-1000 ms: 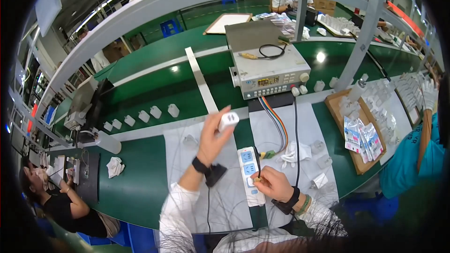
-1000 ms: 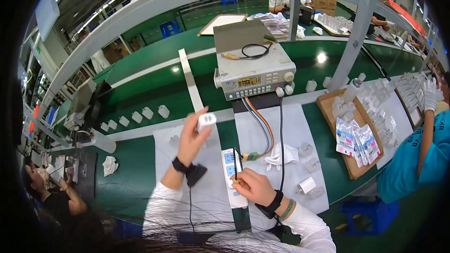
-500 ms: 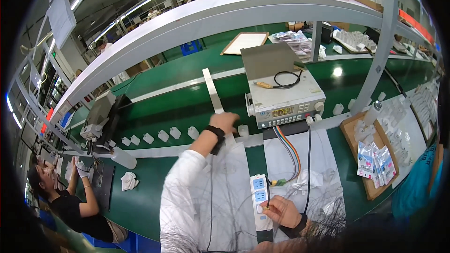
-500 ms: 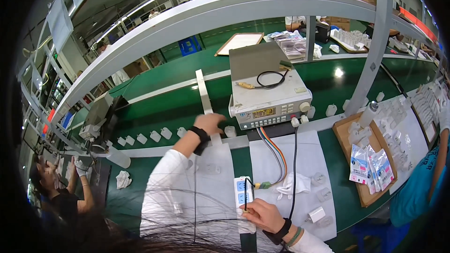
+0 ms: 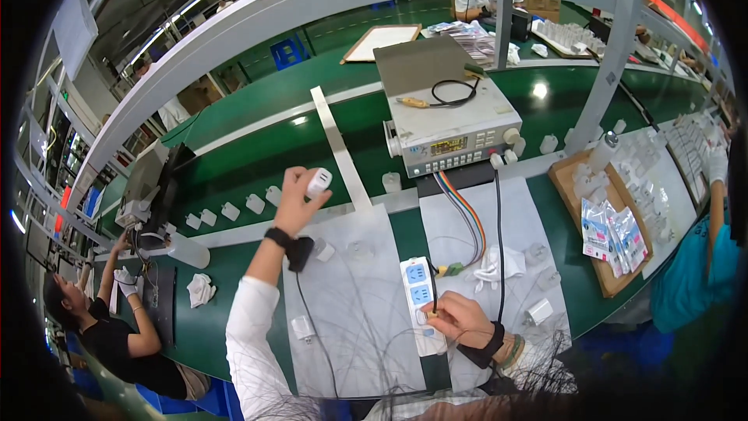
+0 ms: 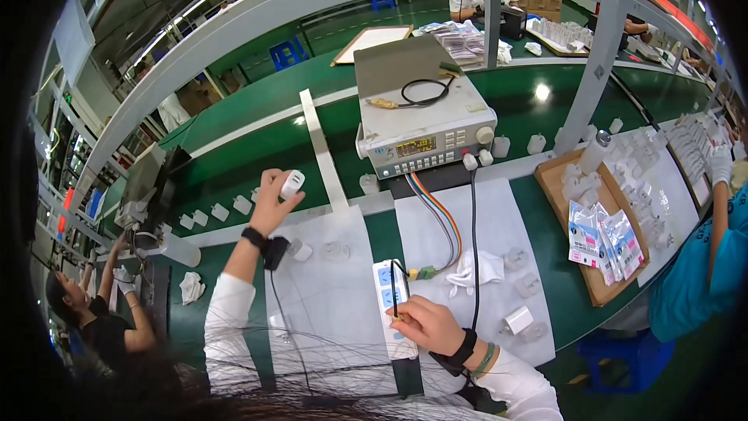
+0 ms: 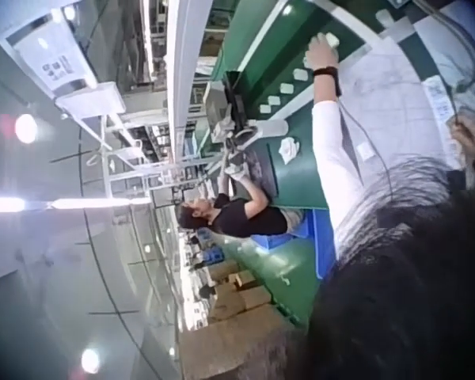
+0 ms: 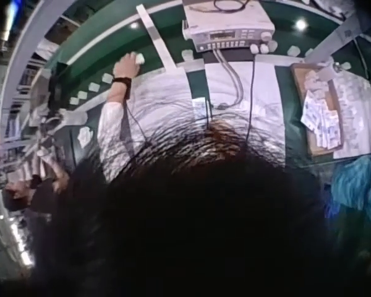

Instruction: The person picks up a power adapter from the conveyor belt, plugs it into a power strip, and touches a probe to it. After removing the adapter, the person places it back onto the belt and repeats the process with several more adapters.

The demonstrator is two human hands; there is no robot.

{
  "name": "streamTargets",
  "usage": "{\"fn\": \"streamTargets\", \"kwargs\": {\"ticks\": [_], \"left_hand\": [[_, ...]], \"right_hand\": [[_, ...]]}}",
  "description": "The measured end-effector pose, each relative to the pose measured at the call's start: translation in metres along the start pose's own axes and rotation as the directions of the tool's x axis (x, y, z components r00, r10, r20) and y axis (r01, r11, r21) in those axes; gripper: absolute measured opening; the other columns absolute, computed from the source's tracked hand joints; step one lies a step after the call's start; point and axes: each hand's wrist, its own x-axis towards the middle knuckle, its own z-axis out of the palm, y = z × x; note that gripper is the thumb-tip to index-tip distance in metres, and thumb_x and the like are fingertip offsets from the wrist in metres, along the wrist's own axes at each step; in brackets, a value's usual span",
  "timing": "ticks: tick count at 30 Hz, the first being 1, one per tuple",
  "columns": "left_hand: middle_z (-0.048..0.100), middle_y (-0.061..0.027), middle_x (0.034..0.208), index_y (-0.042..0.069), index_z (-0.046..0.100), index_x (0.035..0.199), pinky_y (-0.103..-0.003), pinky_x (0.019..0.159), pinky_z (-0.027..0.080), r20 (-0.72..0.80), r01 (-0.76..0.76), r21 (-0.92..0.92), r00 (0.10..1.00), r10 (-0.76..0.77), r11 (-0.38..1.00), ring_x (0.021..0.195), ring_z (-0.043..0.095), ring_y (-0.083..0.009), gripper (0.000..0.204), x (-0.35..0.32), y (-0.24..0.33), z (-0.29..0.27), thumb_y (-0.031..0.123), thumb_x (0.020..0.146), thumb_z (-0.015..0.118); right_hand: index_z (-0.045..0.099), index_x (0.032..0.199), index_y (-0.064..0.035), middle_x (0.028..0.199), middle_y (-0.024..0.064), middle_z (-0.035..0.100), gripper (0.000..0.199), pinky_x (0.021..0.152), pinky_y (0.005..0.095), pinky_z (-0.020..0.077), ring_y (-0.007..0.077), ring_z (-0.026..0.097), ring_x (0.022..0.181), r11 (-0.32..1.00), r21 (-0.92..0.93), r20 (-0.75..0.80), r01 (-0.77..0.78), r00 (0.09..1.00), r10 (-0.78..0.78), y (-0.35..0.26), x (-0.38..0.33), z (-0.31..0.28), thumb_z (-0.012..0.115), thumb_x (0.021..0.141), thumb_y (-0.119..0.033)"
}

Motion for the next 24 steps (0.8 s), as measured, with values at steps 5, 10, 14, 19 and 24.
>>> {"fn": "streamTargets", "kwargs": {"ticks": [5,10,14,19,24], "left_hand": [[0.062,-0.0009,0.115,0.007,0.056,0.124,-0.022,0.08,0.045,0.468,0.483,-0.723,0.868,-0.163,0.495,0.099,0.055,-0.0097,0.045,-0.071,0.121,0.021,0.016,0.083,0.072],[0.065,-0.0052,0.102,0.004,0.06,0.117,-0.03,0.082,0.047,0.433,0.459,-0.79,0.887,-0.159,0.406,0.097,0.06,-0.0182,0.045,-0.088,0.171,0.05,0.023,0.079,0.075],[0.062,-0.0055,0.101,0.008,0.056,0.124,-0.03,0.082,0.045,0.33,0.165,-0.553,0.943,0.033,0.817,0.093,0.057,-0.0189,0.053,-0.089,0.17,0.049,0.02,0.076,0.076],[0.06,-0.0084,0.096,0.009,0.06,0.119,-0.035,0.083,0.046,0.32,0.145,-0.509,0.947,0.031,0.848,0.096,0.056,-0.0253,0.051,-0.092,0.178,0.041,0.021,0.072,0.078],[0.062,-0.0106,0.105,0.007,0.061,0.113,-0.037,0.089,0.045,0.201,0.126,-0.708,0.979,0.027,0.695,0.102,0.055,-0.0287,0.046,-0.098,0.189,0.014,0.021,0.073,0.078]], "right_hand": [[0.064,0.108,-0.0055,0.081,0.0048,0.053,0.025,0.059,0.0253,0.0445,0.0148,0.054,0.066,0.998,-0.053,-0.025,0.021,0.999,-0.023,0.004,-0.002,0.0,0.069,0.084,-0.013],[0.064,0.108,-0.0053,0.083,0.005,0.054,0.025,0.06,0.0257,0.045,0.0149,0.055,0.067,0.999,-0.042,-0.02,0.025,0.999,-0.026,0.002,-0.003,0.002,0.069,0.085,-0.013],[0.064,0.108,-0.0052,0.084,0.0053,0.054,0.025,0.061,0.0258,0.0459,0.0147,0.056,0.068,1.0,-0.002,-0.022,0.03,0.999,-0.03,0.002,-0.003,0.003,0.068,0.085,-0.014],[0.064,0.108,-0.0048,0.085,0.0054,0.055,0.024,0.062,0.0256,0.0467,0.0151,0.057,0.07,0.999,-0.019,-0.039,0.031,0.999,-0.032,-0.002,-0.001,0.004,0.068,0.086,-0.014],[0.064,0.106,-0.0038,0.085,0.0057,0.056,0.022,0.063,0.0264,0.0471,0.0161,0.058,0.07,1.0,-0.025,-0.043,0.017,0.999,-0.018,0.006,-0.004,0.001,0.068,0.086,-0.014]]}}
